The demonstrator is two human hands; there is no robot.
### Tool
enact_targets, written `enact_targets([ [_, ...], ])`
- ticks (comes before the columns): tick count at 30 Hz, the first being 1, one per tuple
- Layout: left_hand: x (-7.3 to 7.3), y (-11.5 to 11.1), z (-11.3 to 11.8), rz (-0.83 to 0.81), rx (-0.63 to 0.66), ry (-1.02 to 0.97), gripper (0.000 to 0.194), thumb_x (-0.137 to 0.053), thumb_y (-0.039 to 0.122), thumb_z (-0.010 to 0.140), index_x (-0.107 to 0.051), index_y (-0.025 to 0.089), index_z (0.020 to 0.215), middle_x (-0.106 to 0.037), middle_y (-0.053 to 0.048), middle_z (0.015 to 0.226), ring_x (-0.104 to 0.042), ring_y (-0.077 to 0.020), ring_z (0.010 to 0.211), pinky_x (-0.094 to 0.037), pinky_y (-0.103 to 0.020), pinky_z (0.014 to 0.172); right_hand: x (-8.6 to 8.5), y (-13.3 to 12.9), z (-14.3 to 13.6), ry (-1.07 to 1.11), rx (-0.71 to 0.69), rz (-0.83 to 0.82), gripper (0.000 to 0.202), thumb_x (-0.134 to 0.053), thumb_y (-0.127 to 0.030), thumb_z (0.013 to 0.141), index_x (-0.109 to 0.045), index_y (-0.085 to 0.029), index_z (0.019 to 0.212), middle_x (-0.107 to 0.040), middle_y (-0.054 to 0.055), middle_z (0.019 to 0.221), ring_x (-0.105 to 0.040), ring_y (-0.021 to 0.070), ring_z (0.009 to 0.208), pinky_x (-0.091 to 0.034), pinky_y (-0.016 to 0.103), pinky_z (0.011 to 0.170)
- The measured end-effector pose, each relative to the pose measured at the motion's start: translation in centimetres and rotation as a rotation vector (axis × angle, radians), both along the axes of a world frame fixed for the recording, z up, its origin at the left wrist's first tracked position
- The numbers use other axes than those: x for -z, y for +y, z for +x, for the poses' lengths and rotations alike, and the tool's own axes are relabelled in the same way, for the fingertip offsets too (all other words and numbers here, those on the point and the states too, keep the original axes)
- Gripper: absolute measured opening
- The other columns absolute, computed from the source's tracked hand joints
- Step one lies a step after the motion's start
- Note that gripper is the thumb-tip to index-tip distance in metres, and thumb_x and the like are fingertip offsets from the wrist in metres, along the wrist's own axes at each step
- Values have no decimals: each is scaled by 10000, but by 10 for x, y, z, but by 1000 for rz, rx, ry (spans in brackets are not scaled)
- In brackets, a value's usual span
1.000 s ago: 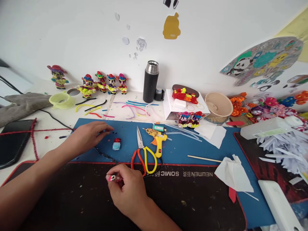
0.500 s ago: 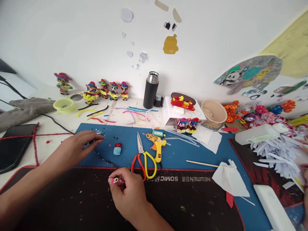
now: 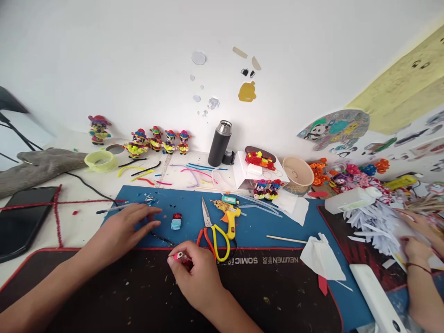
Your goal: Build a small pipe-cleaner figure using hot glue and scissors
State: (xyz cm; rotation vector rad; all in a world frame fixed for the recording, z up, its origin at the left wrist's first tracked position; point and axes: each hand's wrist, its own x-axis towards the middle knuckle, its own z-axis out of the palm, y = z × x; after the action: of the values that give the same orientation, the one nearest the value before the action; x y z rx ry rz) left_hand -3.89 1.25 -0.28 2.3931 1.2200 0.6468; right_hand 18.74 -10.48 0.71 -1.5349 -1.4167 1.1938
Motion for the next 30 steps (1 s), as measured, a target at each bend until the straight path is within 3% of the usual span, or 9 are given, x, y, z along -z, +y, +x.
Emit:
enact_targets([
  [6,3,4,21,18,117,167,440,-625,433,1016,-675,183,1374,-706,-149,1326,-638,-360,1232,-511,-518,1081,-20,20,3,-156,-42,68,111,-696,-313,934,-733,-229,996,-729,0,825,-649,165,723,-476,257,677],
  [14,0,8,42,34,179,212,286,-707,288,942,-734,161,1197,-694,-135,1132,-627,-350,1091,-532,-494,972,-18,34,14,-374,10,105,147,-697,-337,957,-736,-238,1059,-771,22,909,-693,199,795,-505,300,735],
  [24,-8,-5,1,16,152,7,334,-686,424,978,-719,222,1241,-721,-99,1187,-664,-321,1123,-513,-501,1065,-23,52,18,-560,-153,203,132,-699,-287,1004,-734,-253,1127,-787,37,1100,-738,227,998,-519,318,862],
  [30,6,-19,-23,27,67,-40,382,-658,477,997,-703,245,1298,-725,-108,1264,-655,-336,1182,-521,-503,1069,-20,74,9,-769,-268,233,134,-702,-286,1020,-739,-239,1140,-775,52,1078,-731,242,1003,-503,323,820],
])
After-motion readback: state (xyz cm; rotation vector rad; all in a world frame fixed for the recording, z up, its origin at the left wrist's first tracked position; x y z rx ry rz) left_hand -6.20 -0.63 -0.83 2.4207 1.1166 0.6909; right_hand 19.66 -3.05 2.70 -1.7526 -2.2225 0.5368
